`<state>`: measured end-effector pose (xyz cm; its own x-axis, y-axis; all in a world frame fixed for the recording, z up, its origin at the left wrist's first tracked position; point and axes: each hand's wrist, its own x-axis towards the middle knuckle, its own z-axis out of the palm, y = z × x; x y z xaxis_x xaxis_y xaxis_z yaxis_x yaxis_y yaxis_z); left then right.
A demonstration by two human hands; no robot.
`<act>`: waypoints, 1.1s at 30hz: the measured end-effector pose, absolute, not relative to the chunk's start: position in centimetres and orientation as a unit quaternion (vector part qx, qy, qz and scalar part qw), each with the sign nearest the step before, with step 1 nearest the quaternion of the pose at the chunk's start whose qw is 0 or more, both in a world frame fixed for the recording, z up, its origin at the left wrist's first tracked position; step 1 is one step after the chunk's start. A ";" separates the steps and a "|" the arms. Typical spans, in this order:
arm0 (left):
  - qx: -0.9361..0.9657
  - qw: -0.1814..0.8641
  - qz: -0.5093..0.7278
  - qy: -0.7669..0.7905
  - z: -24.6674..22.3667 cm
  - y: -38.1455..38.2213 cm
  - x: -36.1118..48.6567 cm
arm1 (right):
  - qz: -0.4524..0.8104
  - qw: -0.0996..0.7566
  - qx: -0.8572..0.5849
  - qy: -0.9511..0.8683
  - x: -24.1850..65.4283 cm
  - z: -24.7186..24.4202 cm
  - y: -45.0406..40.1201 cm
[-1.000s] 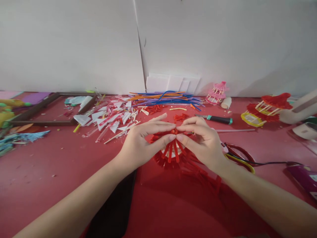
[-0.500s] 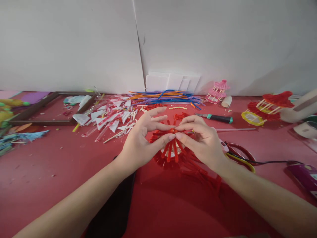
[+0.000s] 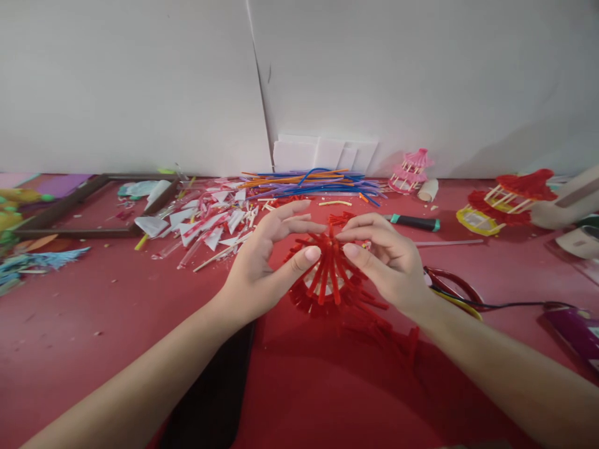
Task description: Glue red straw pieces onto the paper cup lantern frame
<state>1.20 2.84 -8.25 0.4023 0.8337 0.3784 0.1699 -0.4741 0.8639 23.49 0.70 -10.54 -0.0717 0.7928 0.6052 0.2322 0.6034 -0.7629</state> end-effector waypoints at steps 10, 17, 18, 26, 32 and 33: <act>0.735 0.390 0.449 0.325 -8.7 2.8 1.5 | 0.257 0.569 -0.362 -0.692 23.7 -10.5 0.9; 0.698 0.424 0.471 0.333 -8.4 2.6 1.6 | 0.387 0.588 -0.297 -0.645 23.3 -9.5 0.6; 0.696 0.426 0.472 0.334 -8.3 2.6 1.7 | 0.406 0.589 -0.286 -0.638 23.2 -9.4 0.5; 0.696 0.419 0.473 0.340 -8.3 2.6 1.9 | 0.495 0.588 -0.238 -0.594 24.0 -8.4 0.3; 0.707 0.405 0.470 0.339 -8.6 2.7 1.7 | 0.423 0.639 -0.271 -0.583 24.6 -7.9 0.9; 0.710 0.403 0.468 0.338 -8.7 2.8 1.7 | 0.407 0.642 -0.281 -0.586 24.8 -8.0 1.1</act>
